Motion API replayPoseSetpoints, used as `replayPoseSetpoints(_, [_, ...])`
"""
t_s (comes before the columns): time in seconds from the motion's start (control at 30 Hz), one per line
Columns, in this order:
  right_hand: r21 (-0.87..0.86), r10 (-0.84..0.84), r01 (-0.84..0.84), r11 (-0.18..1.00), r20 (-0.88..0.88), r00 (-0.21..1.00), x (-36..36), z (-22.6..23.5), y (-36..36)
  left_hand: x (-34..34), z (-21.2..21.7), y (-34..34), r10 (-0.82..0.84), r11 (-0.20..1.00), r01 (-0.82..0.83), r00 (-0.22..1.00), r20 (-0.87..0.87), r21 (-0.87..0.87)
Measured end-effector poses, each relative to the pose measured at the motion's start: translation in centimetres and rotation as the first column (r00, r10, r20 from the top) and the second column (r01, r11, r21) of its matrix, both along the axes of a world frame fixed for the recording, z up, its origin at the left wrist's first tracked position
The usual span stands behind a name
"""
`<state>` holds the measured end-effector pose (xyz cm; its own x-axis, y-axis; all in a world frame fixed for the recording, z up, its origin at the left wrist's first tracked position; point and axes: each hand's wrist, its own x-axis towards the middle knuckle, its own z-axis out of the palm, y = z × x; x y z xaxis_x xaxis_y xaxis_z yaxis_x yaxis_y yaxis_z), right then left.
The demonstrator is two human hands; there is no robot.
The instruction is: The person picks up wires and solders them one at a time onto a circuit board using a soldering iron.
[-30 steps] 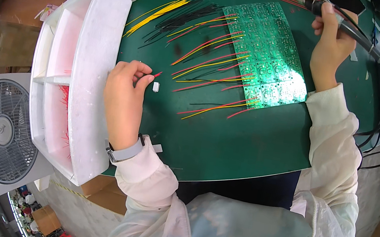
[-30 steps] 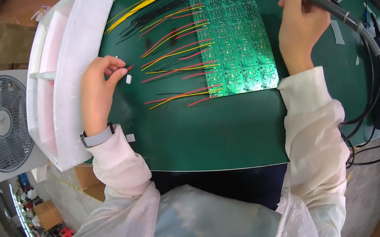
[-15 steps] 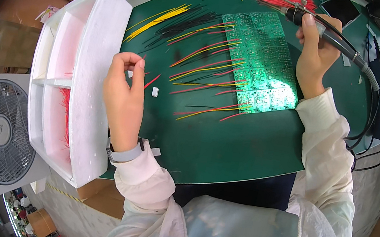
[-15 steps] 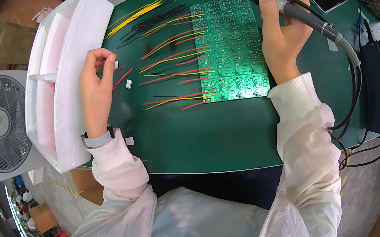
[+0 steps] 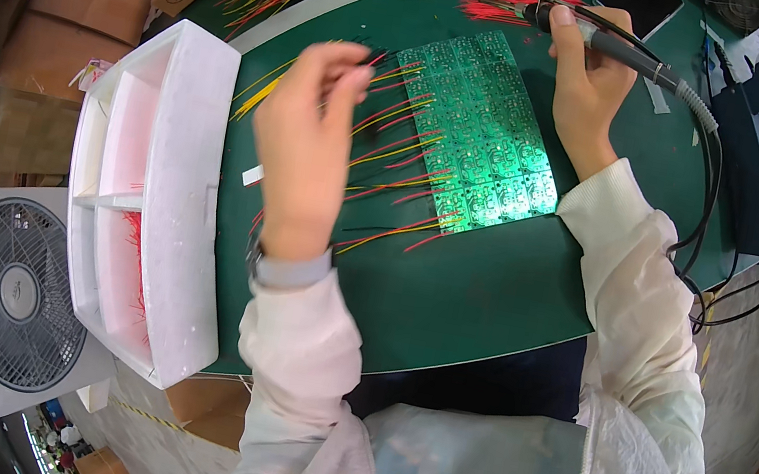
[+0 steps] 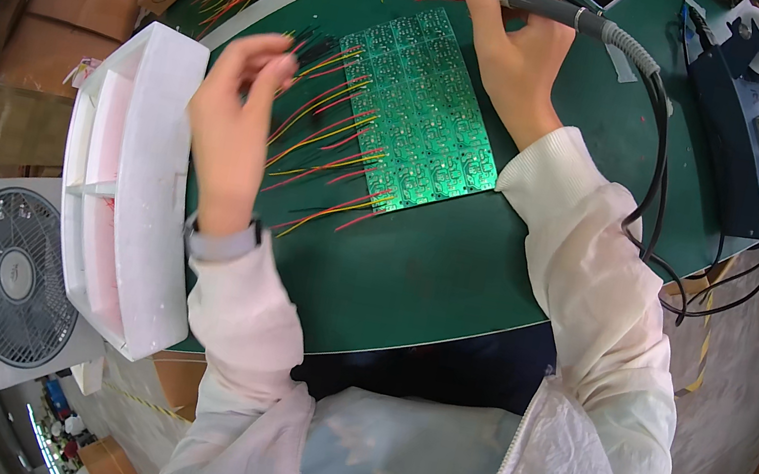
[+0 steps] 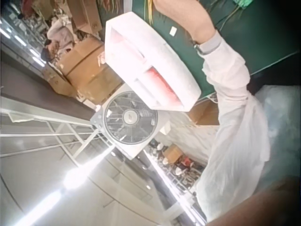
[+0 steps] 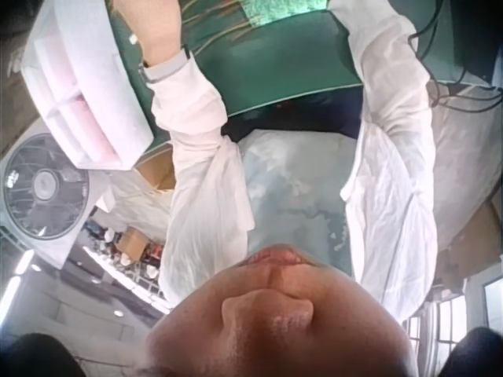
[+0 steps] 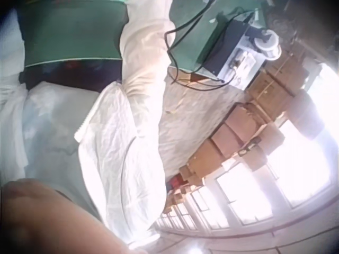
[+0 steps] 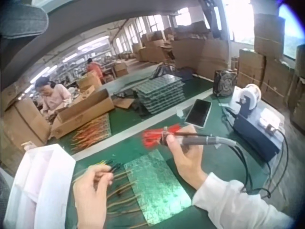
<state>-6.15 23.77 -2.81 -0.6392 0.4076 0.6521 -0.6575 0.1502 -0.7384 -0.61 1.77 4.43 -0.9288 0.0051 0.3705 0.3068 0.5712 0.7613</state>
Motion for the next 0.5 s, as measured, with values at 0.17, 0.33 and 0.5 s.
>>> replayPoseSetpoints(0.17, [0.074, -0.074, 0.076, 0.994, -0.021, 0.997, 0.1, 0.5, -0.5, -5.7, -3.5, 2.4, -0.145, 0.945, 0.076, 0.969, -0.200, -0.319])
replayPoseSetpoints(0.33, [0.000, -0.062, 0.062, 0.998, -0.035, 0.997, 0.1, 0.8, -0.7, -4.9, -4.9, 3.1, -0.194, 0.949, 0.153, 0.973, -0.126, -0.275])
replayPoseSetpoints(0.5, [0.038, 0.006, -0.006, 0.999, 0.012, 1.000, 0.2, 0.1, 0.0, -2.7, -4.8, 3.1, -0.069, 0.970, 0.009, 0.968, -0.242, -0.242])
